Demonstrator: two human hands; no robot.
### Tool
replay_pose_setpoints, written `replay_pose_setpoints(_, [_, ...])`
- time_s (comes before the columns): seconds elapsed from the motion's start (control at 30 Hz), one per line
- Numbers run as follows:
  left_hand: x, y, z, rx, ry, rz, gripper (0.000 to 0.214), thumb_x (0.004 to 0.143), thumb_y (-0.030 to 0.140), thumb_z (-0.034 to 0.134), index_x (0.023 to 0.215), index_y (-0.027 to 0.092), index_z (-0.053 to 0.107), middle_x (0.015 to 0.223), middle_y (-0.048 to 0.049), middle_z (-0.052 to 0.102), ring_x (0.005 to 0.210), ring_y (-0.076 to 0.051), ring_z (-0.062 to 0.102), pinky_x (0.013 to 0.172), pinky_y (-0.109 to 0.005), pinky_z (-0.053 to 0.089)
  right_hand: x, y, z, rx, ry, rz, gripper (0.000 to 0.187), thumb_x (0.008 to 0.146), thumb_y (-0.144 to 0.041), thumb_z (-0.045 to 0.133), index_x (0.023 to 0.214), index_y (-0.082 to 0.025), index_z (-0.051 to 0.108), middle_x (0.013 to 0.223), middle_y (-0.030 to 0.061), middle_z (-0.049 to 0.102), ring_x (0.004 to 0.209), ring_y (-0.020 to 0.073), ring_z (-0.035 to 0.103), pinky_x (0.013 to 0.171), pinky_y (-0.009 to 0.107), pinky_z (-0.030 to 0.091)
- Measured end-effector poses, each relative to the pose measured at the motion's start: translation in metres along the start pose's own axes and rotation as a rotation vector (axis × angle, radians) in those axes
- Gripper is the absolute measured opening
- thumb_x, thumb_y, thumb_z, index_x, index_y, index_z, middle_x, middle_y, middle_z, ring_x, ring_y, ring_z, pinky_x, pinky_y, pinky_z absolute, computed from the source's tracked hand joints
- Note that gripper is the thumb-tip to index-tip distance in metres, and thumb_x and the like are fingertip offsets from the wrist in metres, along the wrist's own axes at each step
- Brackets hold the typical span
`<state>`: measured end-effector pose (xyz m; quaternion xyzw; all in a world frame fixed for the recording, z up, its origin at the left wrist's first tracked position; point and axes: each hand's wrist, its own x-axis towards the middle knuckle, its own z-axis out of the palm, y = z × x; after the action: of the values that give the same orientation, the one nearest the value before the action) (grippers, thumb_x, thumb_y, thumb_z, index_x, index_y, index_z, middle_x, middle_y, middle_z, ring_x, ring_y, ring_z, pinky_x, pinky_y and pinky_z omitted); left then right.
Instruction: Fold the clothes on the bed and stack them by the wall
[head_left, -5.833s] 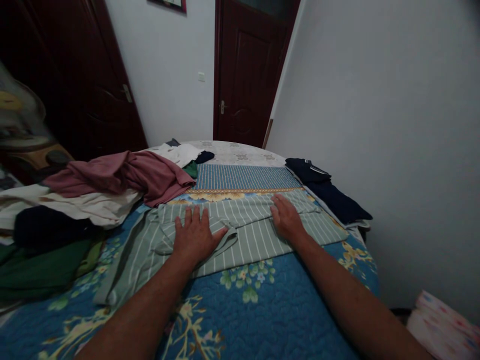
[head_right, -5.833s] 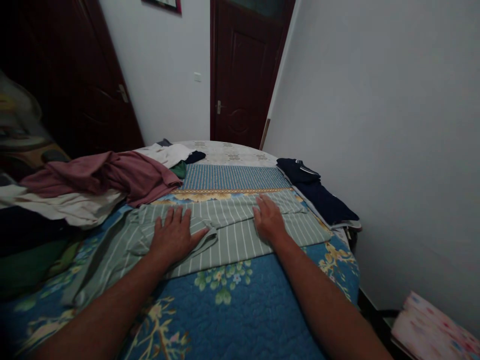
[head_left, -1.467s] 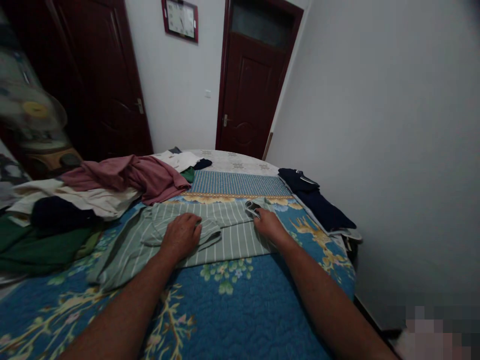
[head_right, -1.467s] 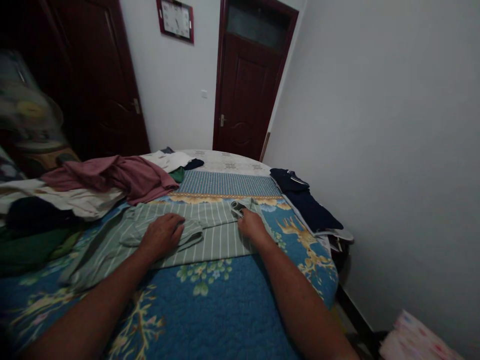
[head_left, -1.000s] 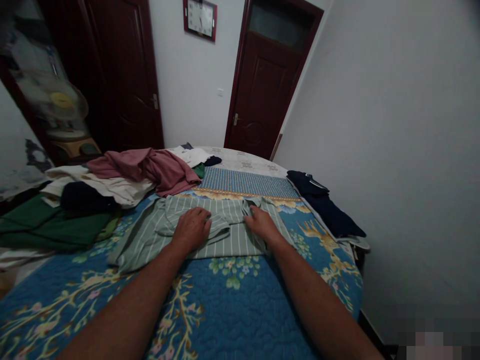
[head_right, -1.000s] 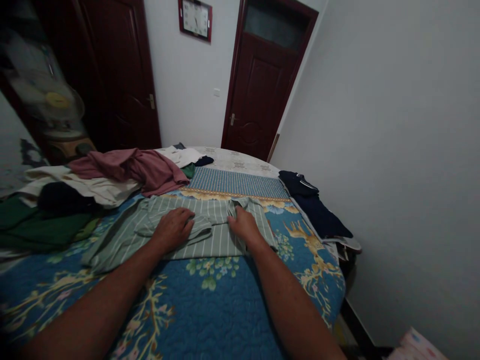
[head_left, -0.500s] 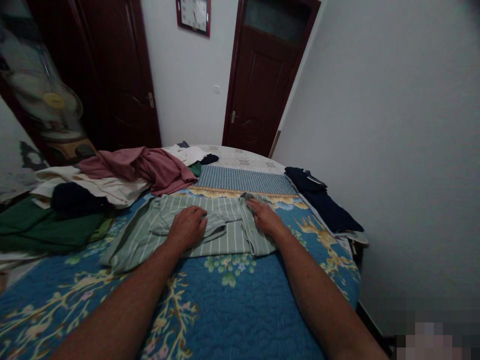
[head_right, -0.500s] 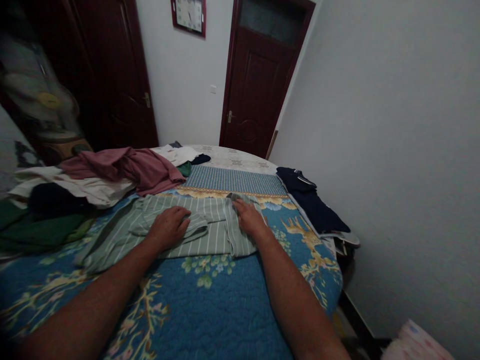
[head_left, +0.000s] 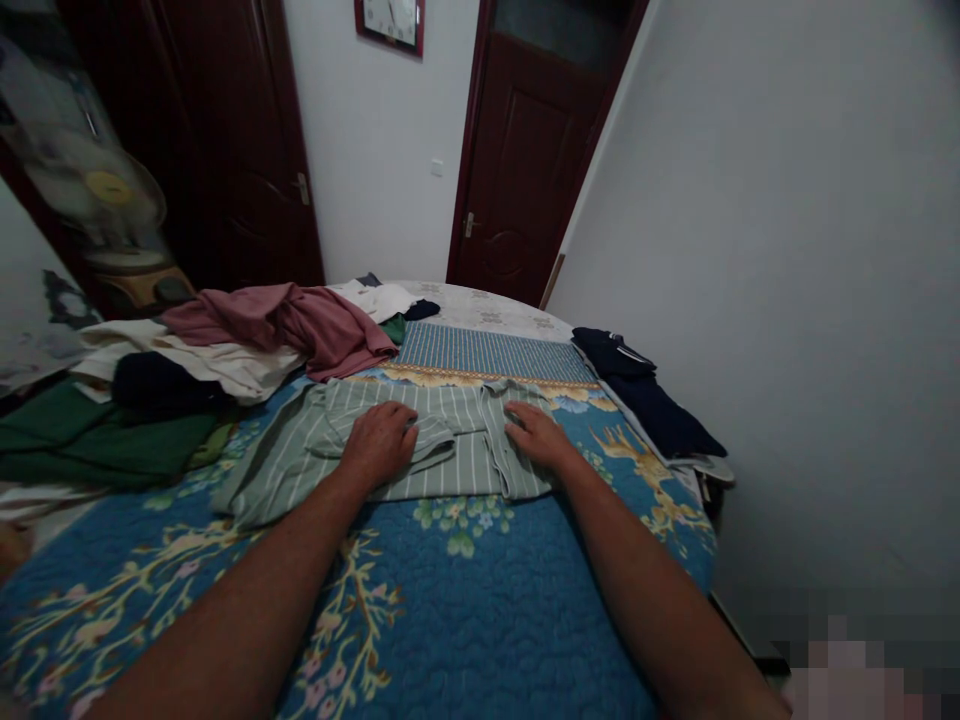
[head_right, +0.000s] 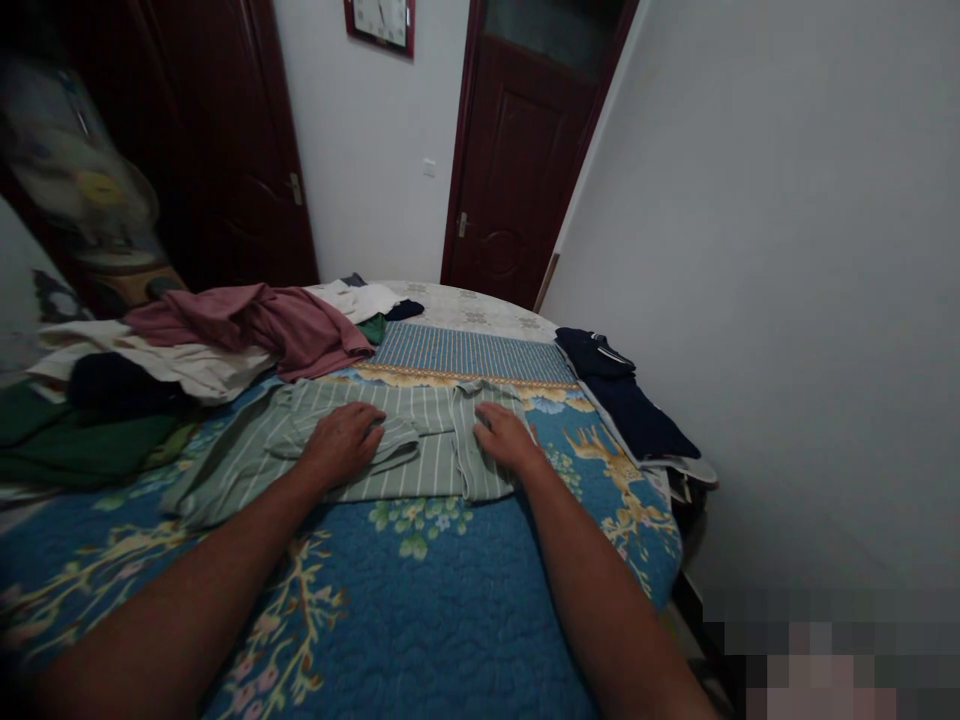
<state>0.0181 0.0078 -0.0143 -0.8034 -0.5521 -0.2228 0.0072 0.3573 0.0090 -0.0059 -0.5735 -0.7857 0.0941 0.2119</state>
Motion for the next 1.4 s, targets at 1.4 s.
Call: replay_pose_setpoints(1.4, [0.002, -0.007, 0.004, 0.025, 0.013, 0.049, 0.036, 0.102, 0.034, 0.051, 0.124, 0.019, 0.076, 0.129, -0.0140, 0.075, 0.120, -0.032, 0.069, 0.108, -0.048, 0.054, 0.046, -0.025, 0.038, -0.107, -0.015, -0.086, 0.054, 0.115, -0.045, 0.043, 0.165, -0.025, 0.051, 0.174, 0.0103, 0.046, 0.164, 0.0278, 0.036, 0.135, 0.059, 0.022])
